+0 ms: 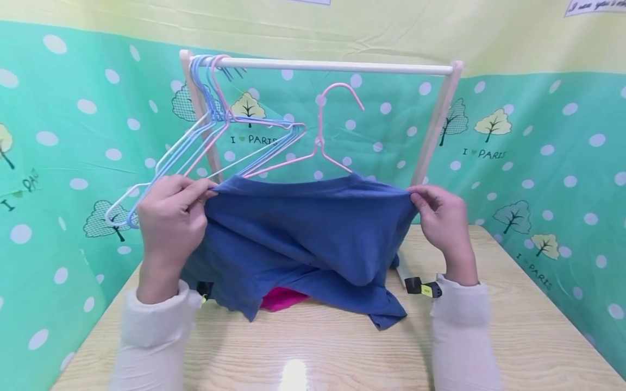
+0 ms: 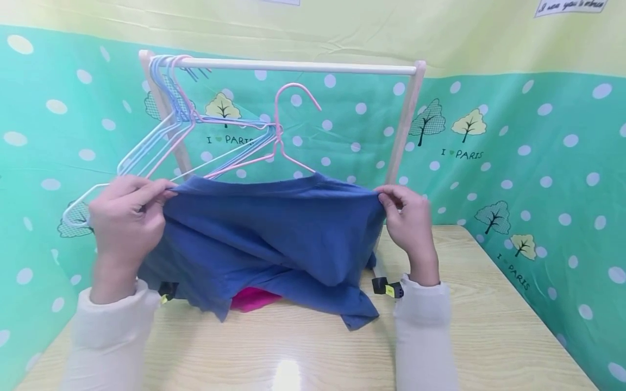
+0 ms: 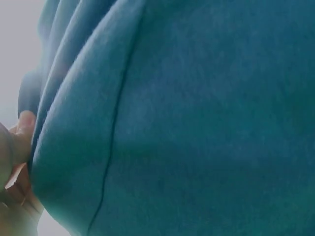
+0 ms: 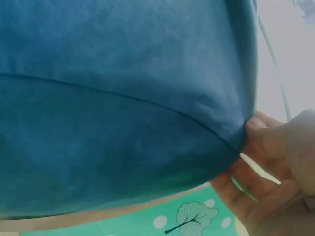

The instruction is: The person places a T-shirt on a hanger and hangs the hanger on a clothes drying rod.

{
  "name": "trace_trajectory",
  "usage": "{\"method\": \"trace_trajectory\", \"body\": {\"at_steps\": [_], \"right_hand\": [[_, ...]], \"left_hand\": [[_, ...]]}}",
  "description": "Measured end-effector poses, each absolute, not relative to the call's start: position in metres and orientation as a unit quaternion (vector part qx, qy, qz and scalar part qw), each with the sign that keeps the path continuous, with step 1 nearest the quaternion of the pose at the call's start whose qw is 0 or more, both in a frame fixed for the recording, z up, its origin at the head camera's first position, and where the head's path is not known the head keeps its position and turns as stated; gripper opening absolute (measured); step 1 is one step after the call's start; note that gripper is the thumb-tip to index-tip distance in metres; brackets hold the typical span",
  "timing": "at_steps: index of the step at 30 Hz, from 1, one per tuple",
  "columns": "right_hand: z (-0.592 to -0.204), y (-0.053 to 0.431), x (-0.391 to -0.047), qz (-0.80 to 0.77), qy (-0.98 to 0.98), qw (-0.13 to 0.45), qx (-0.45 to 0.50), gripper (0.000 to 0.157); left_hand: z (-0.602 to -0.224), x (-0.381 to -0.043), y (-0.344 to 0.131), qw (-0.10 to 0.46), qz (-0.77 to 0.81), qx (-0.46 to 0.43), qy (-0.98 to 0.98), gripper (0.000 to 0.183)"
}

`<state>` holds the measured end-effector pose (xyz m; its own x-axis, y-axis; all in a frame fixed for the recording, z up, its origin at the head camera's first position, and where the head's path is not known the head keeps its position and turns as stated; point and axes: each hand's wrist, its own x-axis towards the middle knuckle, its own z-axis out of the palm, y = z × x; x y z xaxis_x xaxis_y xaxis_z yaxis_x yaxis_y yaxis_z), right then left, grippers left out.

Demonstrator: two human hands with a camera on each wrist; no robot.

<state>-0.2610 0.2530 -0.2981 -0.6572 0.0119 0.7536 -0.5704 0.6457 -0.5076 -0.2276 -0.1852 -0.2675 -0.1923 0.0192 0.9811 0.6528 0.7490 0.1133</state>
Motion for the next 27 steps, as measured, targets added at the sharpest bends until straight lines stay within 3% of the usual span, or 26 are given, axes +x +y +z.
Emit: {"method": "trace_trajectory", "body": {"at_steps": [6, 16, 27], "right_hand": [[-0.298, 0.246, -0.263, 0.338, -0.842, 0.360, 0.217, 0.027], [-0.303, 0.234, -0.272, 0.247, -0.821, 0.472, 0.205, 0.010], [-0.301, 0.216, -0.266, 0.226, -0.826, 0.500, 0.130, 0.020]], "left_hand": [[-0.269, -0.227, -0.182, 0.586, -0.259, -0.206, -0.740, 0.016], [-0.266, -0.226, -0.184, 0.562, -0.274, -0.221, -0.749, 0.008], [-0.271, -0.232, -0.164, 0.595, -0.175, -0.218, -0.753, 0.017]]}}
